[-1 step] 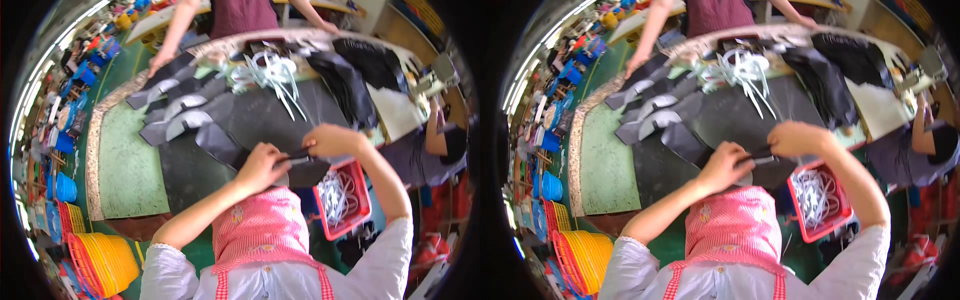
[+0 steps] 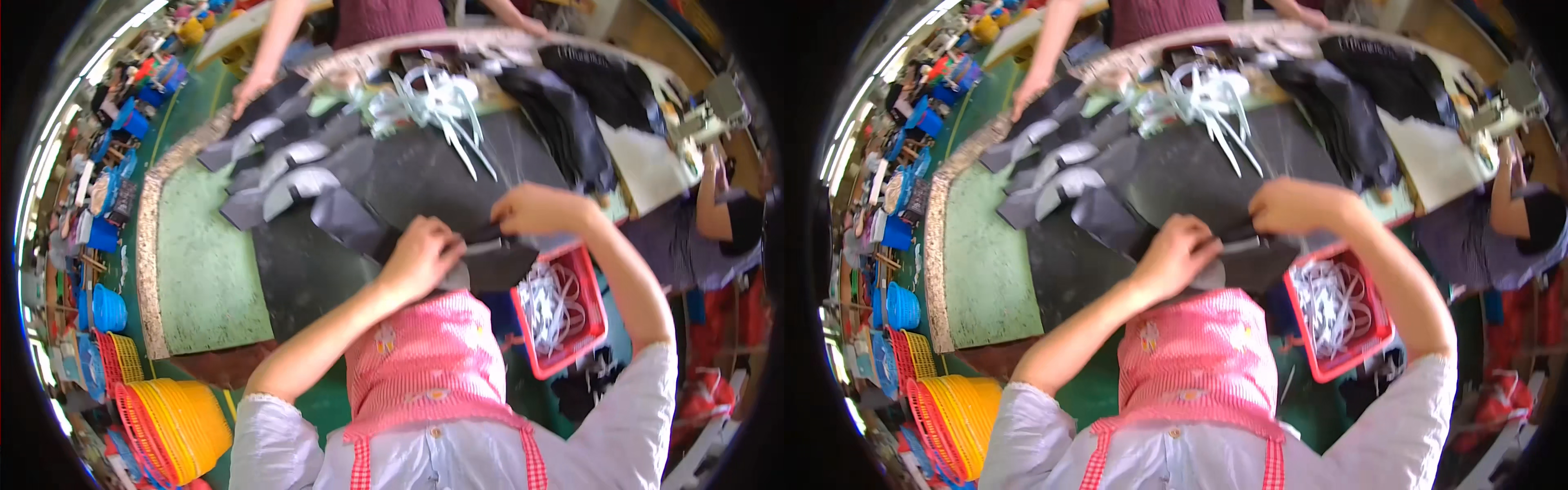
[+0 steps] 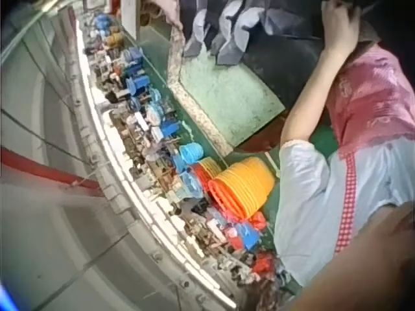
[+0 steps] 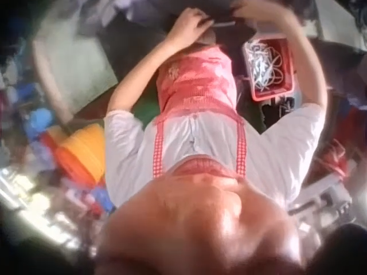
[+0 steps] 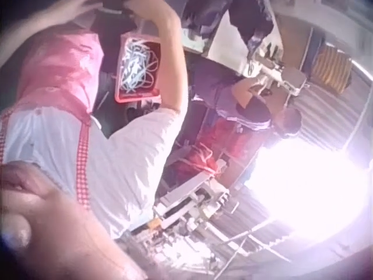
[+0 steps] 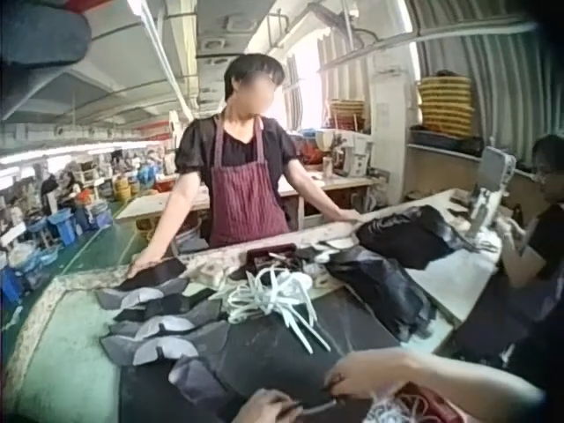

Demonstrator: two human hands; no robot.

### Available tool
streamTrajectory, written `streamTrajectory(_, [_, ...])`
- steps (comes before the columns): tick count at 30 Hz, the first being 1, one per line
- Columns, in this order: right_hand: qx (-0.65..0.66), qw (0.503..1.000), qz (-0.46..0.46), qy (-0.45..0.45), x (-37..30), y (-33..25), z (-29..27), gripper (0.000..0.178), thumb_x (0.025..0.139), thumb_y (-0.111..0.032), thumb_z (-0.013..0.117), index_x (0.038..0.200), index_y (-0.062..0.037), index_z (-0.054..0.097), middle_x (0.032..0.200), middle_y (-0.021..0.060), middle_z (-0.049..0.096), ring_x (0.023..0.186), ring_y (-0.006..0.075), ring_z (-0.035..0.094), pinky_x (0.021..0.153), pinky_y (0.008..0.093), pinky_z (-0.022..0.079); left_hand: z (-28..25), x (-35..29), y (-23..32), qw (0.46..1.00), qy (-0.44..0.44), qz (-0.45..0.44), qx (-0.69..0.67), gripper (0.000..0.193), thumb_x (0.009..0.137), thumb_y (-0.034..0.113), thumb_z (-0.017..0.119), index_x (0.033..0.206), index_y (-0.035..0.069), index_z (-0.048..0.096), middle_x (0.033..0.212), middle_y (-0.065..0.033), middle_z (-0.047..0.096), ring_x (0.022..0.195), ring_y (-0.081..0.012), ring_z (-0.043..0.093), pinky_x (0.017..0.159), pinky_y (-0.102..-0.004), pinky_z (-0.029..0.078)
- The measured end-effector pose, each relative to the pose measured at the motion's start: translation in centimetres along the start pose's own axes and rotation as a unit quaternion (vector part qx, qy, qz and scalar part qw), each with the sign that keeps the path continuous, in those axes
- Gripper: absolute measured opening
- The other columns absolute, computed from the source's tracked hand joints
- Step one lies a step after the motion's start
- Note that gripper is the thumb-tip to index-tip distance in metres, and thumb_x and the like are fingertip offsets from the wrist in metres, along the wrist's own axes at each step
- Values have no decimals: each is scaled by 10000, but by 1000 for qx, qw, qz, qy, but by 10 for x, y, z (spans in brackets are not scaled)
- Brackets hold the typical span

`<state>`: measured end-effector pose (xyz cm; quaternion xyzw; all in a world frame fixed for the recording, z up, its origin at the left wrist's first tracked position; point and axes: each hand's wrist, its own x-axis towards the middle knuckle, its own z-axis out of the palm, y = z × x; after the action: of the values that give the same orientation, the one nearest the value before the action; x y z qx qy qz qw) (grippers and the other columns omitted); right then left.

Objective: The recorder is applying white adhesive or reinforcement strips to the edges of black leather shoe upper components at a factory workbench.

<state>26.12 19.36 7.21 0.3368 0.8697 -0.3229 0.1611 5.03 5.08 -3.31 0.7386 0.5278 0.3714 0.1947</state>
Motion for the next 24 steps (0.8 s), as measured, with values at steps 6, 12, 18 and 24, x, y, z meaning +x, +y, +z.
streamTrajectory(6, [100,995,29,7,-6,18,22,435,879,-361,811,1088,19,771,887,160,745,807,238,700,769,354,545,3,9,0,999,-38,-31,0,213,966,160,720,1009,-45,760,1037,-141,706,1006,-331,638,916,-410,506])
streamTrajectory(12, [131,961,-90,226,-9,35,73,241,754,-1,846,987,-44,803,969,101,694,910,273,687,817,369,532,-8,3,15,996,-72,-27,47,181,935,148,743,1031,5,798,1040,-106,736,975,-309,679,904,-412,540])
streamTrajectory(18, [19,926,-196,323,-17,46,100,469,595,57,787,1028,-121,814,1009,58,699,1018,275,676,960,417,514,4,-18,40,947,-117,83,286,383,876,85,700,1242,-27,708,1188,-130,632,1083,-263,650,822,-358,629])
streamTrajectory(24, [-88,903,-226,354,-23,58,108,561,596,58,752,1103,-168,828,1213,64,692,1183,298,612,1060,465,456,2,-22,44,945,-118,96,290,465,870,108,679,1311,-39,660,1251,-162,632,1180,-289,636,883,-352,629])
